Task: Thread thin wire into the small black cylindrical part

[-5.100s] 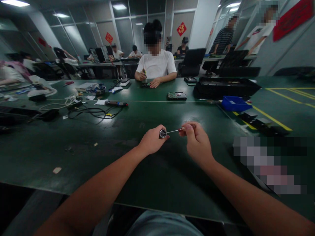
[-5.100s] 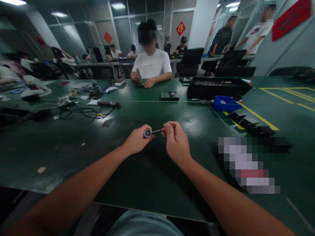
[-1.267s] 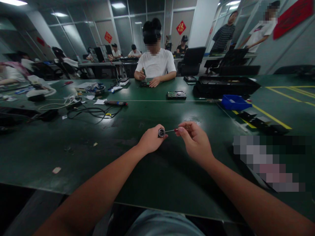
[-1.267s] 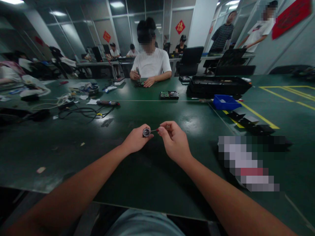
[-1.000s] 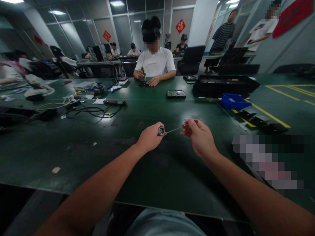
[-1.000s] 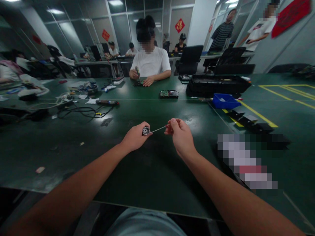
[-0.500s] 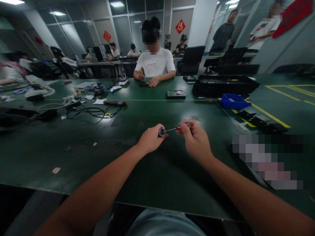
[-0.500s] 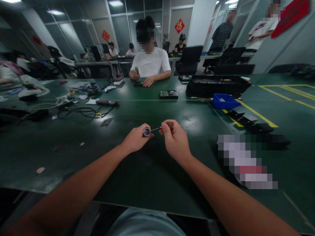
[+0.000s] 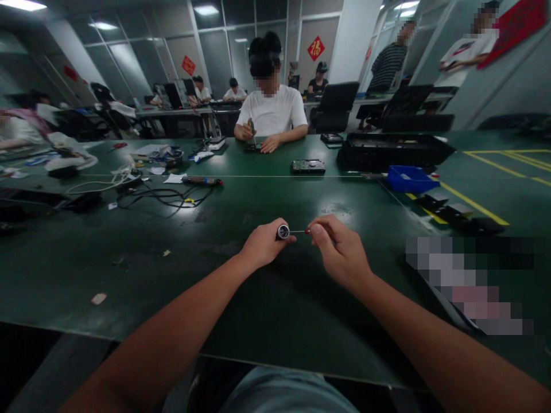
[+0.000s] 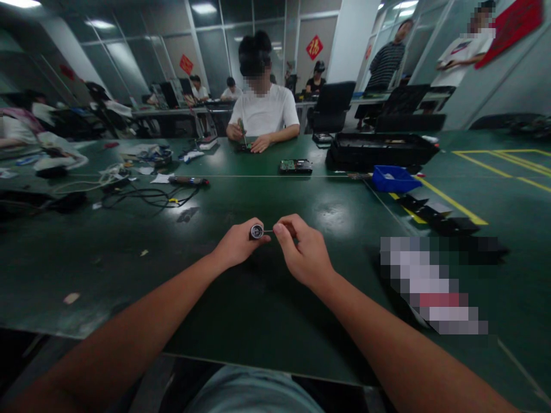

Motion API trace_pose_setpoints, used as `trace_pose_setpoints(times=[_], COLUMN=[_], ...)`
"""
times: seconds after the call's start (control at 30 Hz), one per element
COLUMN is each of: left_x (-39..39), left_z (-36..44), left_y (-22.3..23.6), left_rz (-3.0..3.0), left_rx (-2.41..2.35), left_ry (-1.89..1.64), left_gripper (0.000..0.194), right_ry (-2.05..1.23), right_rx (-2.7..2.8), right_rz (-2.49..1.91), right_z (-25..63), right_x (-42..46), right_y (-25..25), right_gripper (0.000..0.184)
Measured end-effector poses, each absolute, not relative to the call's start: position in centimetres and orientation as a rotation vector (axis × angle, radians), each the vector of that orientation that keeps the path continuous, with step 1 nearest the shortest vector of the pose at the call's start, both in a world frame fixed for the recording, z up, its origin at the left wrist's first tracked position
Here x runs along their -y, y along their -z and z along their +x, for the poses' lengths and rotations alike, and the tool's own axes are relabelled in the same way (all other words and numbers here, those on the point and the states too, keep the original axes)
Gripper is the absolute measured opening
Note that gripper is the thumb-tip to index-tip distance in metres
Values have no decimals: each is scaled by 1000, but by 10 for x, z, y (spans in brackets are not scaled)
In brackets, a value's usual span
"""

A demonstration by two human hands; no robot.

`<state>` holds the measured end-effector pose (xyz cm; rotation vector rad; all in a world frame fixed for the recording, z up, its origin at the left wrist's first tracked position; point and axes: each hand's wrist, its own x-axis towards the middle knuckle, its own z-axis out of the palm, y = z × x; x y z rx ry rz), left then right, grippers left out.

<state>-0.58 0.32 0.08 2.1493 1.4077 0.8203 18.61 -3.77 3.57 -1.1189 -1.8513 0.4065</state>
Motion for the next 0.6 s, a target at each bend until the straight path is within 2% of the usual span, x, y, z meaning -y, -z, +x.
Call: trace_pose_setpoints(times=[0.27,0.6], left_x=[-5,-4], left_z=[-7,-8], left_y=[-3,-5], left_rz=[2068,2057], left_rx=[-1513,-1504], left_ry=[-847,-826], left_gripper=[20,31], right_ry=[-653,-538], right_rx=[1643,1734], right_rz=[-1036,-1134], right_z=[185,183], right_x=[33,35], right_y=[-26,-31], right_gripper=[18,21])
